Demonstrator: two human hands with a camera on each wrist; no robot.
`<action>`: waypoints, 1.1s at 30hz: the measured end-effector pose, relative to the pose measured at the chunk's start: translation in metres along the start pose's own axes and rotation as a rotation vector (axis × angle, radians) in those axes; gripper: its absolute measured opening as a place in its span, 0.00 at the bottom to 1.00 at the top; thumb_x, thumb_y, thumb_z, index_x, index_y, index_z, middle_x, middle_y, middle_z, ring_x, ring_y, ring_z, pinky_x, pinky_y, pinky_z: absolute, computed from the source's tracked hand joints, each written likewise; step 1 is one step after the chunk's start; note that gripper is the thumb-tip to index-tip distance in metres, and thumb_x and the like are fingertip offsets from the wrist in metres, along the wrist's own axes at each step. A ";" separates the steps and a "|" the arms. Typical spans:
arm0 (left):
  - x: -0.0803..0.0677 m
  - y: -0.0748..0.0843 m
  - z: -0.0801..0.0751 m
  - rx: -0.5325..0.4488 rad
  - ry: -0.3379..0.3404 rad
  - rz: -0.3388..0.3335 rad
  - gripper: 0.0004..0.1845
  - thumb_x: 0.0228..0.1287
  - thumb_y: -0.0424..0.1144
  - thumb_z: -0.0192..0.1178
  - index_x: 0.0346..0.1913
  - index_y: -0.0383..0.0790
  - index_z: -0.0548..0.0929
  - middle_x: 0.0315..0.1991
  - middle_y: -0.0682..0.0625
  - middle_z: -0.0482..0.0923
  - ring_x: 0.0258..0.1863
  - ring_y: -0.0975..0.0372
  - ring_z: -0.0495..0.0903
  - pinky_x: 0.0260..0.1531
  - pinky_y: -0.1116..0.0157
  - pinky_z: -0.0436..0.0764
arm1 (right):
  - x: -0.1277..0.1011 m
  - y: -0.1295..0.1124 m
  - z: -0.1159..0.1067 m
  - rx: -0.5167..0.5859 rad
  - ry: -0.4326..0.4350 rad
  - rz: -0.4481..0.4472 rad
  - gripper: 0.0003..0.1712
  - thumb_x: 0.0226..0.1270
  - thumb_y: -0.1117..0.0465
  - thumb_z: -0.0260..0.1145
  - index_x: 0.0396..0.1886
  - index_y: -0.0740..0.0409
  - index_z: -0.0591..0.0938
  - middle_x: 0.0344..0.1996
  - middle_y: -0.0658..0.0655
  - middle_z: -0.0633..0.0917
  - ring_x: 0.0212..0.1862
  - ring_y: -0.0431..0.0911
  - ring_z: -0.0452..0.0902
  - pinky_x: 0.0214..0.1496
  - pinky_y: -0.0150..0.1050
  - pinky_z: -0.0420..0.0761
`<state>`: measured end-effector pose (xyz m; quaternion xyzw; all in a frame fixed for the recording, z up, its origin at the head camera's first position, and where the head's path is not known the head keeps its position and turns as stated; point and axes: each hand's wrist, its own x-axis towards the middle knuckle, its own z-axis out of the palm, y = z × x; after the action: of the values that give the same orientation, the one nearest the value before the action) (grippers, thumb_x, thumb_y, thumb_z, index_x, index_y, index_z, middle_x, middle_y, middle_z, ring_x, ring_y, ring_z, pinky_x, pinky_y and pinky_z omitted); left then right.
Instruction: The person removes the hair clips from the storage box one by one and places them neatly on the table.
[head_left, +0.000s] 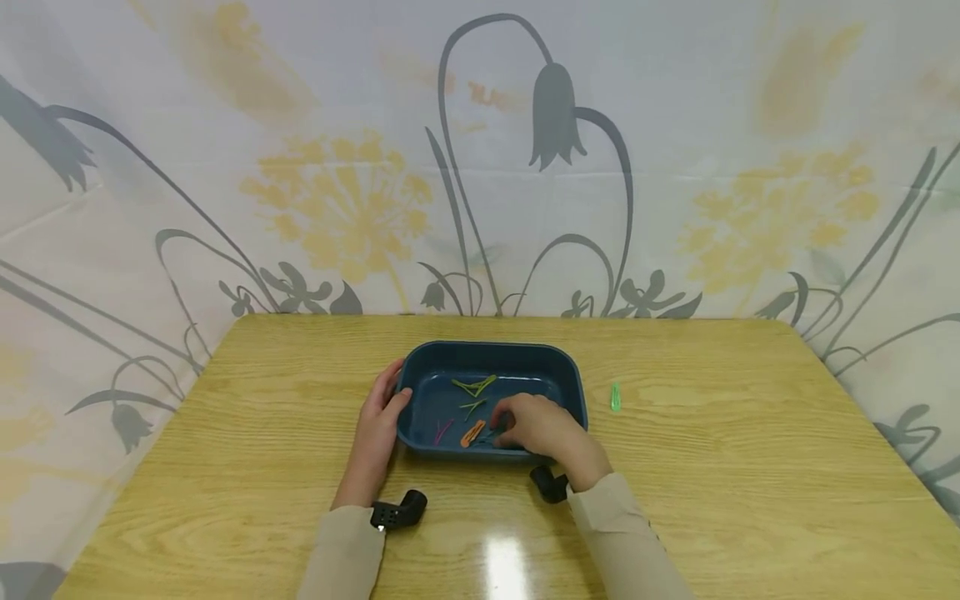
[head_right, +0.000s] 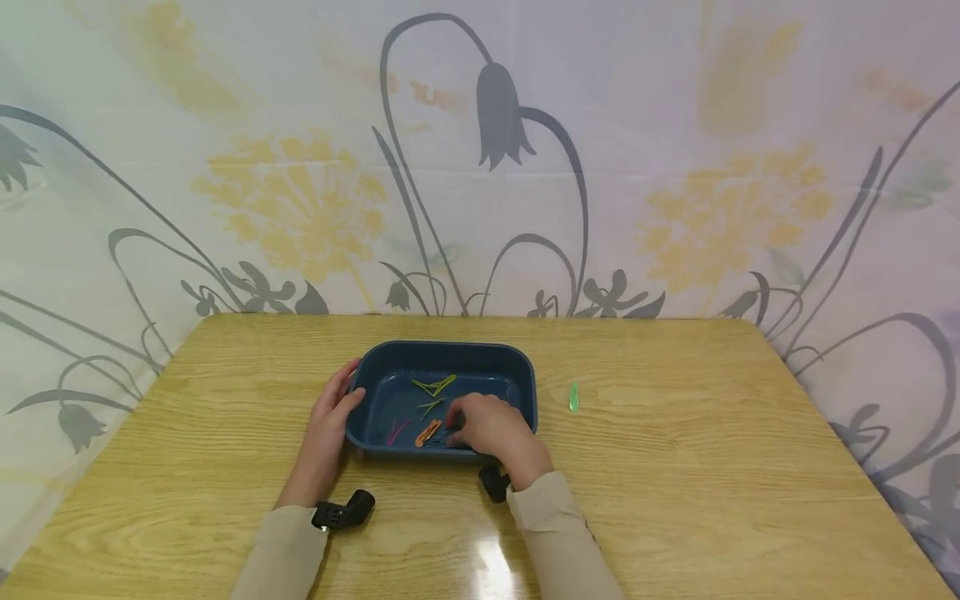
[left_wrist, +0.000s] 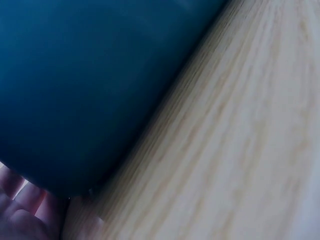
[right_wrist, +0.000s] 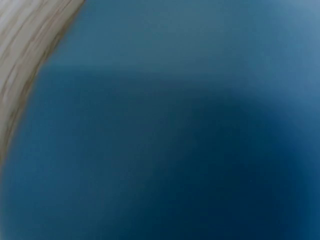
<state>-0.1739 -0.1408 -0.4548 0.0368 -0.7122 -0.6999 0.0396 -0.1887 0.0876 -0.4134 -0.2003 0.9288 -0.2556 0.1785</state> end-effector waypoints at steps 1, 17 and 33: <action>0.000 0.000 0.000 -0.003 0.001 -0.001 0.26 0.69 0.37 0.47 0.68 0.47 0.60 0.68 0.50 0.60 0.68 0.60 0.55 0.67 0.55 0.55 | 0.000 0.000 0.000 -0.003 -0.005 0.006 0.09 0.56 0.58 0.68 0.37 0.49 0.82 0.28 0.46 0.78 0.30 0.40 0.72 0.34 0.38 0.73; 0.000 0.002 0.001 -0.013 -0.002 -0.006 0.25 0.69 0.37 0.48 0.68 0.47 0.61 0.67 0.50 0.60 0.68 0.60 0.57 0.66 0.56 0.55 | 0.000 0.001 0.001 -0.060 0.032 0.077 0.03 0.60 0.58 0.63 0.34 0.49 0.81 0.33 0.47 0.80 0.31 0.42 0.71 0.35 0.39 0.73; -0.001 0.001 0.000 -0.018 0.000 0.000 0.25 0.69 0.38 0.48 0.68 0.47 0.61 0.68 0.49 0.59 0.68 0.60 0.55 0.67 0.56 0.54 | 0.000 0.003 0.002 -0.066 0.069 -0.022 0.10 0.65 0.64 0.58 0.42 0.53 0.83 0.39 0.51 0.82 0.37 0.42 0.75 0.40 0.39 0.74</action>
<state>-0.1733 -0.1410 -0.4536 0.0362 -0.7057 -0.7065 0.0401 -0.1889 0.0890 -0.4161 -0.2073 0.9401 -0.2334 0.1370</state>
